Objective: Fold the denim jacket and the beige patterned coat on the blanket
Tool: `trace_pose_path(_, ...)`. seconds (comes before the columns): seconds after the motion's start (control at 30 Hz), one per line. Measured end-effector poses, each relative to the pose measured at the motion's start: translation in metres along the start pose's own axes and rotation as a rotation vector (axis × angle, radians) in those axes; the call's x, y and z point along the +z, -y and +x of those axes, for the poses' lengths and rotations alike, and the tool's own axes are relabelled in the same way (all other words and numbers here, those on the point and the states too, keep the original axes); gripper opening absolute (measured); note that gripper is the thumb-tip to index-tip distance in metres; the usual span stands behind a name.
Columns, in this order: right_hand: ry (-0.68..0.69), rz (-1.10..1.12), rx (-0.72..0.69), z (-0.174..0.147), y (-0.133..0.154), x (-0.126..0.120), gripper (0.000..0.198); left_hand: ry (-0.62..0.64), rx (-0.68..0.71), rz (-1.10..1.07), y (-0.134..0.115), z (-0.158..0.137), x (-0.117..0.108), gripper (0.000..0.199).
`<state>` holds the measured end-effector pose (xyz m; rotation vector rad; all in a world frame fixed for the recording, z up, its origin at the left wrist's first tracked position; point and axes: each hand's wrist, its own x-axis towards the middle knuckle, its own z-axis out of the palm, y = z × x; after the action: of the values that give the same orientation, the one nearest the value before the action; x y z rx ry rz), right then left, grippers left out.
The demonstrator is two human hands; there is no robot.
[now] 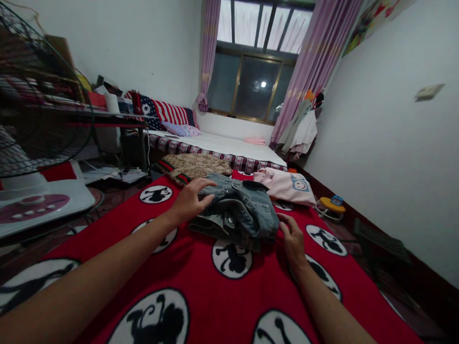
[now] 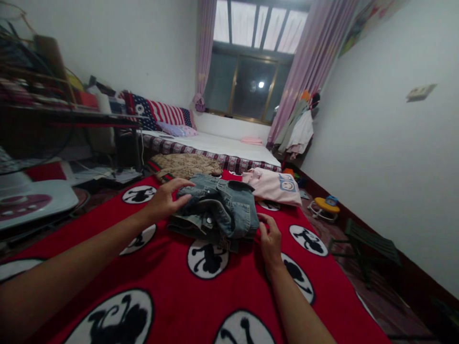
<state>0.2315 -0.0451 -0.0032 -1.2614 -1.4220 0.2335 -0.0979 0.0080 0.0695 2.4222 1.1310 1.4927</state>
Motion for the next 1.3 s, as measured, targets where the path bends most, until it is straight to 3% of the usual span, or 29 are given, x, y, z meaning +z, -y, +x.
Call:
trace_pose_path(0.07, -0.019, -0.031, -0.11, -0.006, 0.006, -0.005, 0.03, 0.065, 0.034, 0.093, -0.005, -0.006, 0.019, 0.038)
trace_pose_path(0.17, -0.011, -0.125, -0.289, -0.015, 0.012, -0.01, 0.029, 0.063, -0.026, 0.209, 0.005, -0.023, 0.045, 0.043)
trace_pose_path(0.33, -0.047, -0.24, -0.536, -0.018, 0.048, 0.009, 0.035, -0.025, -0.054, 0.166, 0.024, -0.037, 0.056, 0.044)
trace_pose_path(0.4, 0.078, -0.316, -0.612, -0.014, 0.074, 0.027, 0.037, -0.101, -0.087, 0.133, 0.026, -0.036, 0.054, 0.045)
trace_pose_path(0.47, 0.291, -0.465, -0.652, -0.007, 0.1, 0.045, 0.042, -0.163, -0.141, 0.099, 0.027, -0.034, 0.052, 0.046)
trace_pose_path(0.57, 0.559, -0.745, -0.609, 0.004, 0.125, 0.067, 0.053, -0.2, -0.22, 0.024, 0.027, -0.034, 0.049, 0.048)
trace_pose_path(0.63, 0.622, -0.862, -0.56, 0.01, 0.127, 0.074, 0.05, -0.206, -0.219, -0.001, 0.027, -0.036, 0.048, 0.05)
trace_pose_path(0.8, 0.417, -0.859, -0.437, 0.024, 0.094, 0.074, 0.032, -0.149, 0.042, 0.164, 0.02, -0.041, 0.043, 0.057)
trace_pose_path(0.93, 0.286, -0.784, -0.399, 0.033, 0.075, 0.066, 0.022, 0.033, 0.225, 0.321, 0.013, -0.042, 0.042, 0.021)
trace_pose_path(1.0, 0.253, -0.749, -0.39, 0.034, 0.074, 0.063, 0.019, 0.054, 0.264, 0.369, 0.012, -0.041, 0.043, 0.022)
trace_pose_path(1.17, 0.195, -0.701, -0.425, 0.035, 0.087, 0.056, 0.014, -0.015, 0.271, 0.389, 0.013, -0.033, 0.037, 0.021)
trace_pose_path(1.3, 0.202, -0.468, -0.365, 0.04, 0.11, 0.044, 0.012, -0.221, 0.159, 0.19, 0.014, -0.017, 0.015, 0.012)
